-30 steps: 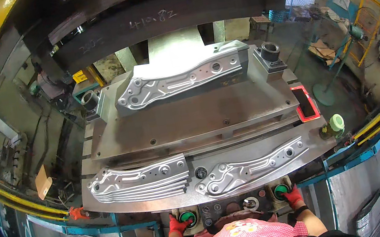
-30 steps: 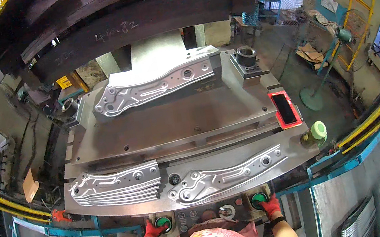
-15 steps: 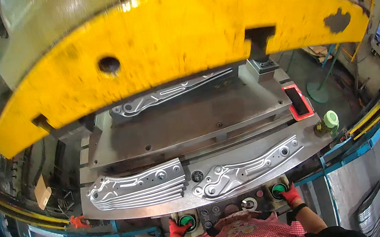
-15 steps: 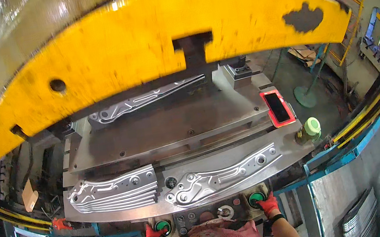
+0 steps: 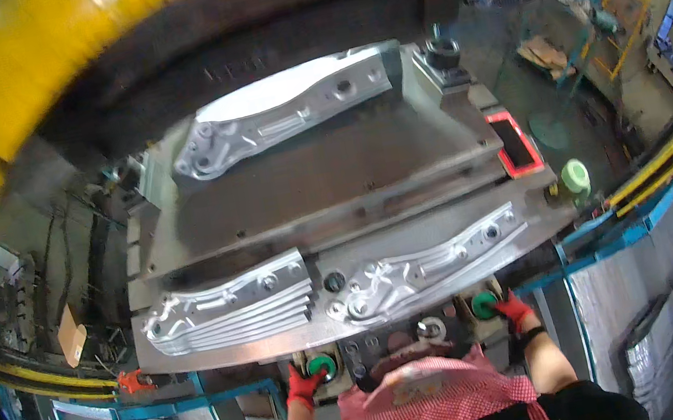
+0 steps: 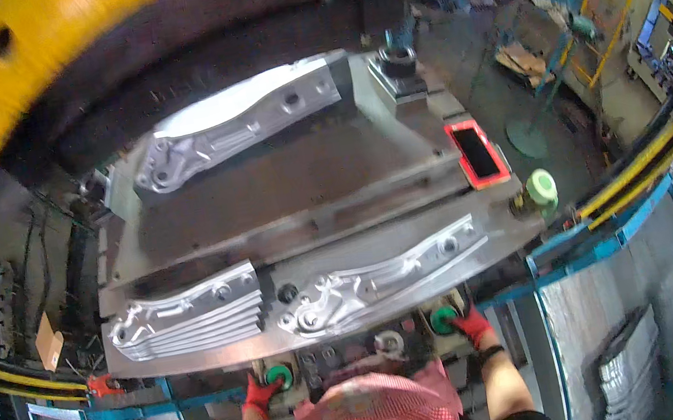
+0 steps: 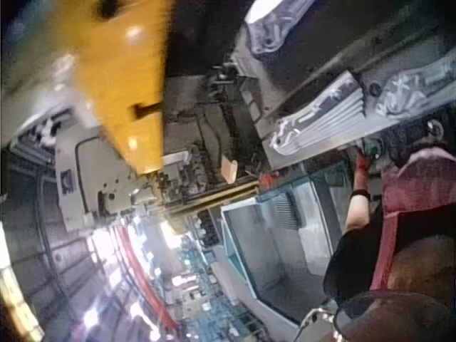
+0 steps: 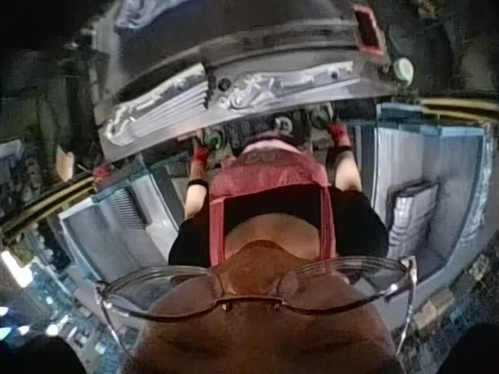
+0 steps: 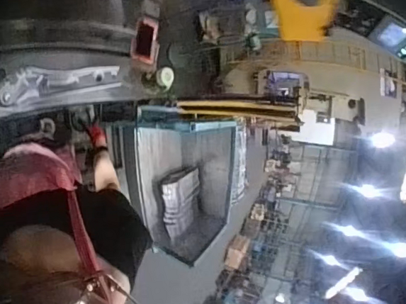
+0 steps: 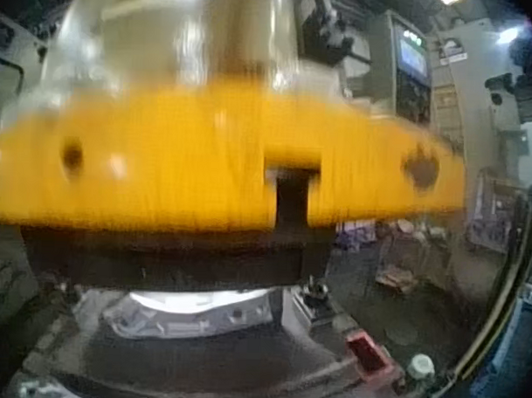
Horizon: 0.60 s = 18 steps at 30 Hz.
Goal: Operating a manual-feed metal stamping press to process automotive components.
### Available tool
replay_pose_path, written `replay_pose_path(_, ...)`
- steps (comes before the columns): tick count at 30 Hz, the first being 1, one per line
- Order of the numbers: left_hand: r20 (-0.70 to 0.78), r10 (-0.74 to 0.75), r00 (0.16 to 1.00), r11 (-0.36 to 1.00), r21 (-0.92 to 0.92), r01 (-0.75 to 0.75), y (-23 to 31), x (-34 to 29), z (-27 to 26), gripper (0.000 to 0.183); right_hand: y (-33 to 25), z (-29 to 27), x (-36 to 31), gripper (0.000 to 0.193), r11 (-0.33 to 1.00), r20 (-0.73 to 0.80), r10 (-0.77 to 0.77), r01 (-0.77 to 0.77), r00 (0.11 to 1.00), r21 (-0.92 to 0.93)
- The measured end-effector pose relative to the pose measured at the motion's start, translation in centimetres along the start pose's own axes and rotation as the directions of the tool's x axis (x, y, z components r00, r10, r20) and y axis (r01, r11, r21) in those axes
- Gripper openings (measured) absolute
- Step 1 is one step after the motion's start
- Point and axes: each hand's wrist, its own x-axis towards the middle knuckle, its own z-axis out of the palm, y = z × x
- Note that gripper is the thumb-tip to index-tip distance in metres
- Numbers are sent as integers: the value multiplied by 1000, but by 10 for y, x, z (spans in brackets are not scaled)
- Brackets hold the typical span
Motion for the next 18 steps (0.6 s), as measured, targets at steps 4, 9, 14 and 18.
replay_pose_path(4,-453,352,819,931,262,-254,84,-41,-34,84,-93,-62,-33,88,863,-686,-347,-68,639,-500)
replay_pose_path(9,-408,764,499,510,856,-82,215,-61,-128,67,-261,9,-14,94,582,-131,-565,282,814,-763)
replay_pose_path(14,32,977,210,81,859,-506,430,-25,-68,53,-274,70,32,108,102,638,-301,689,709,-718)
replay_pose_path(18,213,976,34,-157,808,-567,534,17,-19,54,-295,97,30,107,51,637,-74,641,767,-766)
